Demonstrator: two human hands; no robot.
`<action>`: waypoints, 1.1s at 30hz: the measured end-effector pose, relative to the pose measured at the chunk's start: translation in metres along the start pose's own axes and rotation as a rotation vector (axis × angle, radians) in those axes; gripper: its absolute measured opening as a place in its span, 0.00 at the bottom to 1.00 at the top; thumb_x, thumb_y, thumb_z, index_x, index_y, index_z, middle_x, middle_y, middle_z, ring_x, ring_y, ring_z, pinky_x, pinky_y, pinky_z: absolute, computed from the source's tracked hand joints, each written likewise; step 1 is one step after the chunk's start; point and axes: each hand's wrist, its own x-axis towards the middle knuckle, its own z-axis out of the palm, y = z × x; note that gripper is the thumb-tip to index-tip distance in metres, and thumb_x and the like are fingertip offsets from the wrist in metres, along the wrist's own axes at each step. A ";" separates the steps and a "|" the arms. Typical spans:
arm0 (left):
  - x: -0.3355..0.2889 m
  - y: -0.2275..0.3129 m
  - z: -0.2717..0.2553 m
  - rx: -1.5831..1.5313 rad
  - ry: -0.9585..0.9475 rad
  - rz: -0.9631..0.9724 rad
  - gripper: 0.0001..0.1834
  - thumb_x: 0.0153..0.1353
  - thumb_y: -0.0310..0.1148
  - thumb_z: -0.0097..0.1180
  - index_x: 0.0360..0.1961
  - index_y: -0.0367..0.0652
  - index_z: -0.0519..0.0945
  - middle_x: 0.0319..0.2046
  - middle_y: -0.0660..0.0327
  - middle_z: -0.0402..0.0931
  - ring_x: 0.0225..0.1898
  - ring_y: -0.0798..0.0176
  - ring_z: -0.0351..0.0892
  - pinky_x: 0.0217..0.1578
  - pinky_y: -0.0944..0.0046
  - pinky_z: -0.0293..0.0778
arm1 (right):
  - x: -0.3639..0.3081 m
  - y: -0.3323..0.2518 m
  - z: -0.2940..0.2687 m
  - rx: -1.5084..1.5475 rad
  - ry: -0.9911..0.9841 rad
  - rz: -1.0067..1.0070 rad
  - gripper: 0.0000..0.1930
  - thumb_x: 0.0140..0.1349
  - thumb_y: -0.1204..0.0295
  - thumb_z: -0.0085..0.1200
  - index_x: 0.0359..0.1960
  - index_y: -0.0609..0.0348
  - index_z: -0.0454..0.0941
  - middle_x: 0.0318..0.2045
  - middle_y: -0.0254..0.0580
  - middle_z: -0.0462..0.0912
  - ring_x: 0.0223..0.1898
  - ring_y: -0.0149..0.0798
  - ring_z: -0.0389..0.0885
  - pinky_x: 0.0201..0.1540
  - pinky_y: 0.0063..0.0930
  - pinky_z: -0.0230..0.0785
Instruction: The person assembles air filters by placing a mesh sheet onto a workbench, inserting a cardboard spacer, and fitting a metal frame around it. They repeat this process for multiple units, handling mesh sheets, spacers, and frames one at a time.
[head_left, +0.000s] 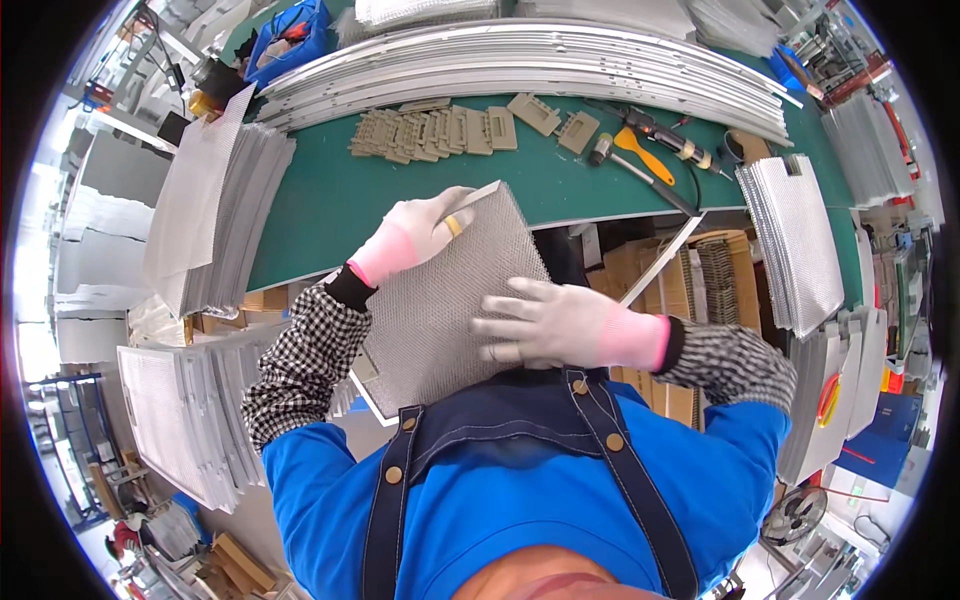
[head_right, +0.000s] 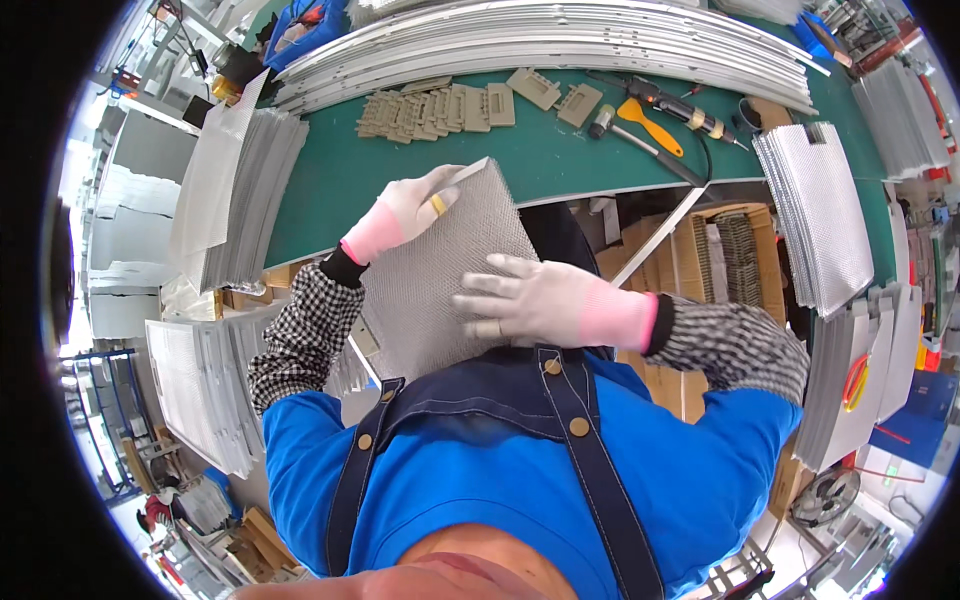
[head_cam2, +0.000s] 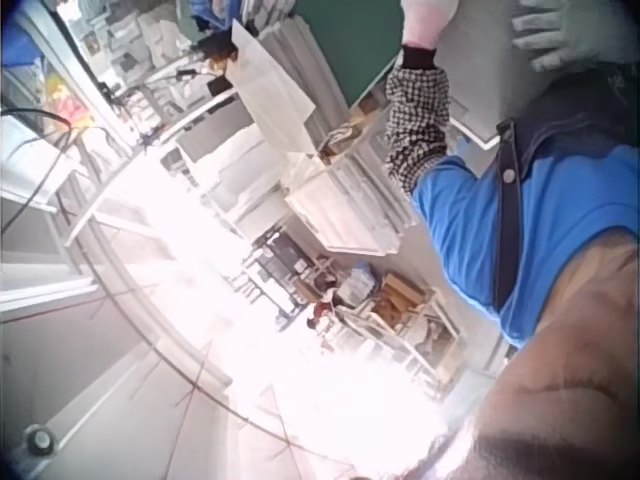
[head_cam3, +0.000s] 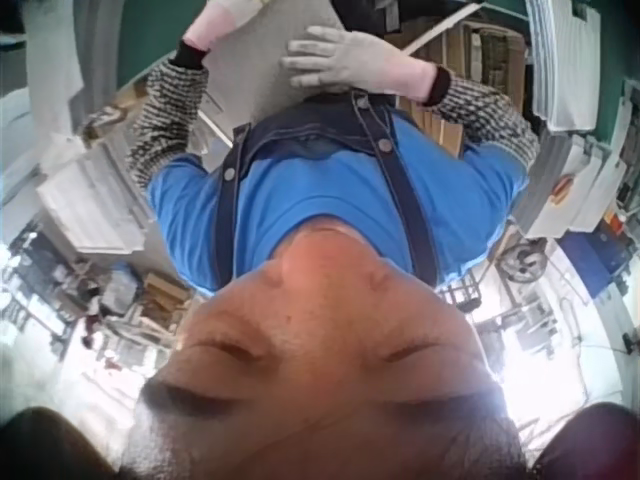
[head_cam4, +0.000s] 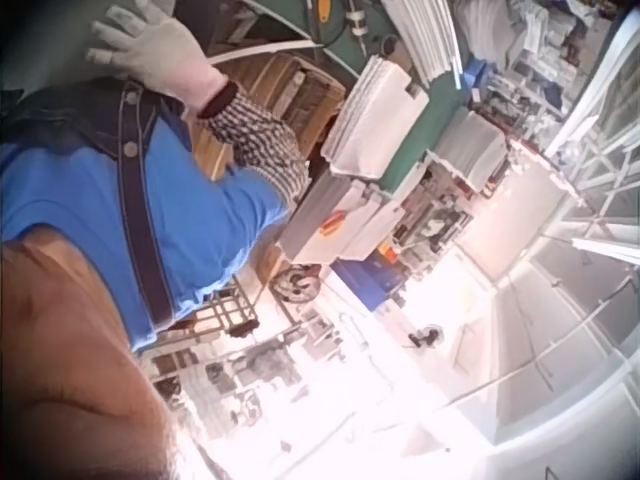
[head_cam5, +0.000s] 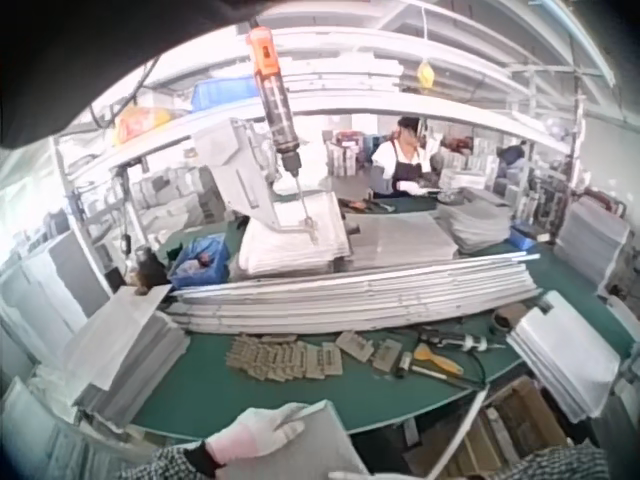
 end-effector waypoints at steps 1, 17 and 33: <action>-0.001 0.001 -0.002 0.020 -0.004 0.008 0.30 0.66 0.54 0.55 0.62 0.45 0.72 0.40 0.41 0.82 0.44 0.39 0.83 0.47 0.47 0.77 | -0.008 0.010 0.029 0.020 -0.010 0.050 0.21 0.61 0.57 0.56 0.54 0.47 0.76 0.59 0.39 0.75 0.64 0.41 0.72 0.68 0.42 0.62; -0.103 0.013 -0.086 -0.369 0.964 -0.093 0.16 0.66 0.40 0.63 0.36 0.34 0.78 0.23 0.67 0.69 0.27 0.76 0.63 0.28 0.70 0.62 | 0.035 0.014 0.008 0.849 0.951 0.878 0.29 0.67 0.71 0.54 0.67 0.68 0.61 0.55 0.53 0.77 0.58 0.40 0.74 0.62 0.34 0.66; -0.023 0.012 -0.033 -0.800 1.232 0.403 0.18 0.70 0.44 0.52 0.32 0.38 0.73 0.25 0.69 0.69 0.28 0.73 0.63 0.30 0.69 0.61 | 0.014 0.097 -0.044 0.613 1.566 0.503 0.09 0.68 0.72 0.53 0.43 0.65 0.73 0.24 0.23 0.67 0.27 0.18 0.61 0.29 0.17 0.56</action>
